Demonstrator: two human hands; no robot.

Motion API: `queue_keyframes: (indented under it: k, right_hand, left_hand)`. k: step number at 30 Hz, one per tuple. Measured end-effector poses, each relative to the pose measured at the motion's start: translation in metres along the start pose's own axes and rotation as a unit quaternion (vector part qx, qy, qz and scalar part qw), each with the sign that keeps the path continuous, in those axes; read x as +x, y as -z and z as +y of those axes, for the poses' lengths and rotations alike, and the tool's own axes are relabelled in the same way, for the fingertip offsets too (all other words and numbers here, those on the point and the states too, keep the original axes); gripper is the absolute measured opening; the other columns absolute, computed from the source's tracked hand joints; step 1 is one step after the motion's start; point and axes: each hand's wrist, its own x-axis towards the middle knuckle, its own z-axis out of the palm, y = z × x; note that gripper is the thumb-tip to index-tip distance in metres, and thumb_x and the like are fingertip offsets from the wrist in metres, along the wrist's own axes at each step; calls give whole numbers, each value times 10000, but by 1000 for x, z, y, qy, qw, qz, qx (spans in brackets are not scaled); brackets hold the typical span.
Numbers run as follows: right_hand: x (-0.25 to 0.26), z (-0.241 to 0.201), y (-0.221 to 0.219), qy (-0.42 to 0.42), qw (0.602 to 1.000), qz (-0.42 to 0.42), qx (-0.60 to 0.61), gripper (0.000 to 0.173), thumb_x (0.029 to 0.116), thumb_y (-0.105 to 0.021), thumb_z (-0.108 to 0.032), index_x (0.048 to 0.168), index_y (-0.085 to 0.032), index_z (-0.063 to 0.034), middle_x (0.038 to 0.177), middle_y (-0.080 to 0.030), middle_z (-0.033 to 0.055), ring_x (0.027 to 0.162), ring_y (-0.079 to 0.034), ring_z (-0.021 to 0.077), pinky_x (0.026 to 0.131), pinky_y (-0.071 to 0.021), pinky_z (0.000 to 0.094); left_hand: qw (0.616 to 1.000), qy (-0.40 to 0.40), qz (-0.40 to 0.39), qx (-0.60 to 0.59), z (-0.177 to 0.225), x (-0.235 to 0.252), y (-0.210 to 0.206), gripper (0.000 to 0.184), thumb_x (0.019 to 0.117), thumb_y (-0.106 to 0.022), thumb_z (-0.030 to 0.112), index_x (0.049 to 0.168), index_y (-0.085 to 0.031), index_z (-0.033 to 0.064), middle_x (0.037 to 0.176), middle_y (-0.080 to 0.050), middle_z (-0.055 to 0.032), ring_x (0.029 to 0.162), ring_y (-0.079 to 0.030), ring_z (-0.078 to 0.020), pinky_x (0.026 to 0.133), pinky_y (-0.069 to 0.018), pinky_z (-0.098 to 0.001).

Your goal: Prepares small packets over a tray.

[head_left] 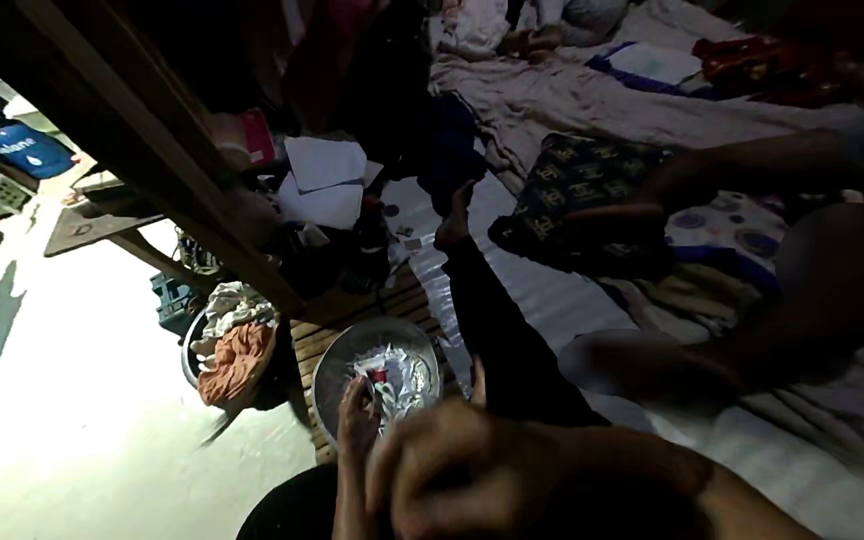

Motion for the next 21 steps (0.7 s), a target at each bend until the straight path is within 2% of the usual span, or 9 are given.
queue_keyframes:
  k: [2, 3, 5, 7, 10, 13, 16, 18, 21]
  right_hand:
    - [-22, 61, 18, -136, 963, 108, -207, 180, 953, -646, -70, 951, -703, 101, 1034, -710, 190, 999, -687, 179, 914, -554, 283]
    - [-33, 87, 24, -238, 930, 145, -238, 206, 974, -615, -73, 1032, -709, 100, 1066, -702, 203, 995, -677, 193, 918, -543, 308]
    - [-52, 124, 30, -400, 883, 176, -170, 246, 1026, -550, -74, 1152, -659, 105, 1099, -672, 200, 959, -638, 177, 903, -516, 311]
    - [-63, 141, 23, -470, 861, 189, -41, 235, 1042, -507, -38, 1181, -614, 118, 1038, -644, 150, 860, -611, 121, 812, -525, 278]
    - [-69, 149, 9, -508, 825, 213, 125, 204, 1060, -428, -34, 1172, -588, 28, 979, -665, 31, 772, -633, 64, 710, -544, 246]
    - [-72, 156, 7, -501, 813, 231, 184, 210, 1058, -420, -31, 1221, -552, -17, 970, -671, 11, 719, -607, 48, 642, -507, 217]
    - [-76, 159, 12, -505, 804, 219, 224, 209, 1060, -408, -42, 1226, -533, -57, 993, -679, 7, 717, -615, 45, 633, -510, 210]
    - [-76, 160, 12, -510, 802, 225, 215, 190, 1045, -449, -17, 1207, -547, -37, 962, -638, 6, 721, -593, 52, 646, -507, 217]
    - [-75, 161, 11, -511, 801, 232, 210, 222, 1035, -487, -6, 1250, -535, -32, 976, -614, 7, 765, -598, 68, 684, -520, 239]
  left_hand:
    - [986, -94, -117, -77, -25, 20, 25, 187, 1017, -468, 134, 1045, -653, 125, 931, -736, 32, 773, -691, -38, 676, -580, -209]
    - [980, -115, -135, -90, -27, 20, 25, 177, 1008, -477, 147, 1036, -652, 146, 949, -743, 38, 785, -700, -35, 666, -582, -205]
    - [980, -128, -122, -93, -16, 6, 15, 181, 986, -498, 142, 936, -665, 188, 941, -750, 54, 778, -694, -11, 658, -574, -184]
    - [979, -138, -121, -93, -15, 4, 13, 199, 974, -546, 112, 873, -697, 192, 981, -766, 30, 799, -703, -22, 689, -578, -191]
    - [981, -149, -105, -59, -17, 3, 13, 215, 985, -509, 80, 901, -693, 154, 953, -769, 9, 782, -711, -41, 689, -587, -206]
    - [983, -148, -98, -56, -15, 3, 11, 188, 971, -540, 89, 903, -706, 144, 944, -771, -3, 780, -714, -46, 687, -590, -206]
    - [983, -141, -102, -60, -14, 2, 9, 130, 949, -581, 100, 883, -686, 141, 930, -771, -13, 768, -716, -52, 681, -593, -209]
    - [981, -145, -106, -67, -16, 3, 9, 89, 920, -653, 131, 854, -703, 163, 922, -773, -10, 771, -716, -56, 693, -590, -214]
    - [979, -153, -119, -68, -18, 4, 11, 66, 931, -655, 156, 883, -700, 164, 939, -773, -17, 800, -722, -66, 718, -598, -228]
